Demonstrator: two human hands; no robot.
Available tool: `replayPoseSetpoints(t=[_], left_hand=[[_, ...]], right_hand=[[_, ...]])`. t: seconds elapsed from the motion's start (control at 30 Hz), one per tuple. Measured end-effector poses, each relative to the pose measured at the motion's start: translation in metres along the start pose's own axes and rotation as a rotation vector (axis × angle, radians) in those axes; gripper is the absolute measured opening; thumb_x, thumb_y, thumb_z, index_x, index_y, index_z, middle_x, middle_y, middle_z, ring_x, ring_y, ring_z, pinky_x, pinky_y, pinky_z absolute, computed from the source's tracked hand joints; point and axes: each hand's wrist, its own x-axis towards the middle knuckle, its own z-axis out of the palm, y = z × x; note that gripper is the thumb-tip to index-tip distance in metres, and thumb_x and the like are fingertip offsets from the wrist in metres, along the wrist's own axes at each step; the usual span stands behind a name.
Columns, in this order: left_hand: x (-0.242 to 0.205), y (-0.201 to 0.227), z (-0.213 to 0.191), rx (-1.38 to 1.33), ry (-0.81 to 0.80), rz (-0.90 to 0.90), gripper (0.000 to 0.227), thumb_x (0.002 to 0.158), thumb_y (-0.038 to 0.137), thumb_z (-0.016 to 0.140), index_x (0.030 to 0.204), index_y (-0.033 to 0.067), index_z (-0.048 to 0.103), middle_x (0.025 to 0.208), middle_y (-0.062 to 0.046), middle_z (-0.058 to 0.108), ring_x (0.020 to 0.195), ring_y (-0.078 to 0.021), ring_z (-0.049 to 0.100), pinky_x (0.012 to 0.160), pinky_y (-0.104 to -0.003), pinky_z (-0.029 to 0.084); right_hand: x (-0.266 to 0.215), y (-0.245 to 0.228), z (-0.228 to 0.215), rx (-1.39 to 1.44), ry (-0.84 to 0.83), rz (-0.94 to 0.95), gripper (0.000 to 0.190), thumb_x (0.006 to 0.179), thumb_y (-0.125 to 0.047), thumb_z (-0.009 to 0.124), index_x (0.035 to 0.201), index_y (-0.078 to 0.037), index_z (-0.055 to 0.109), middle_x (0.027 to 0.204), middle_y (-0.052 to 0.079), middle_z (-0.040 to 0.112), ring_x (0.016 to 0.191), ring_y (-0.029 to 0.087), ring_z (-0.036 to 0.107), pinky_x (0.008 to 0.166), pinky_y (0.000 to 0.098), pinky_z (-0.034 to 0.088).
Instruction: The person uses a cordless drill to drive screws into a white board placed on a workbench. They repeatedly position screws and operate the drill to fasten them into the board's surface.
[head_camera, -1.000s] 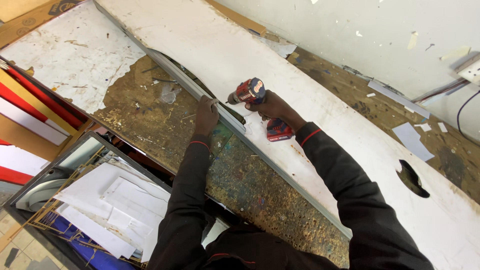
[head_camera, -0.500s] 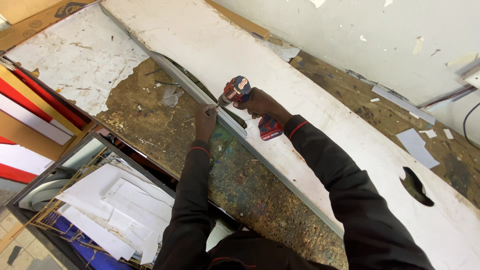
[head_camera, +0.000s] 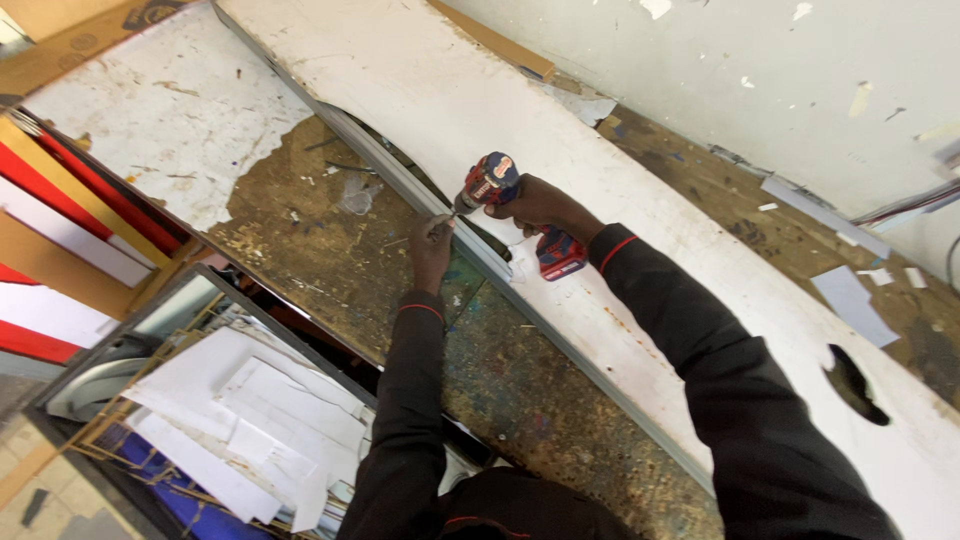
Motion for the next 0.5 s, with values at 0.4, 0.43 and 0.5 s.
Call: replayPoseSetpoints(t=[0.4, 0.43, 0.5], left_hand=[[0.004, 0.01, -0.014, 0.039, -0.105, 0.043, 0.029, 0.118, 0.024, 0.071, 0.134, 0.0, 0.076, 0.114, -0.021, 0.064, 0.114, -0.0427, 0.07, 0.098, -0.065, 0.058], [0.004, 0.011, -0.015, 0.043, -0.107, 0.041, 0.029, 0.118, 0.024, 0.071, 0.134, 0.0, 0.076, 0.114, -0.021, 0.064, 0.114, -0.0427, 0.07, 0.098, -0.065, 0.058], [0.003, 0.013, -0.014, 0.064, -0.135, 0.038, 0.03, 0.119, 0.025, 0.069, 0.135, 0.0007, 0.076, 0.114, -0.018, 0.065, 0.113, -0.0385, 0.07, 0.096, -0.061, 0.058]], right_hand=[[0.016, -0.031, -0.013, -0.149, -0.105, 0.113, 0.042, 0.089, -0.034, 0.089, 0.099, 0.004, 0.076, 0.067, 0.017, 0.07, 0.052, 0.027, 0.075, 0.044, 0.0347, 0.064], [0.018, -0.034, -0.013, -0.145, -0.108, 0.113, 0.042, 0.089, -0.034, 0.089, 0.099, 0.004, 0.076, 0.067, 0.017, 0.07, 0.052, 0.027, 0.075, 0.044, 0.0347, 0.064], [0.02, -0.038, -0.015, -0.159, -0.114, 0.121, 0.038, 0.085, -0.031, 0.089, 0.097, 0.003, 0.077, 0.068, 0.02, 0.071, 0.054, 0.031, 0.076, 0.046, 0.0377, 0.065]])
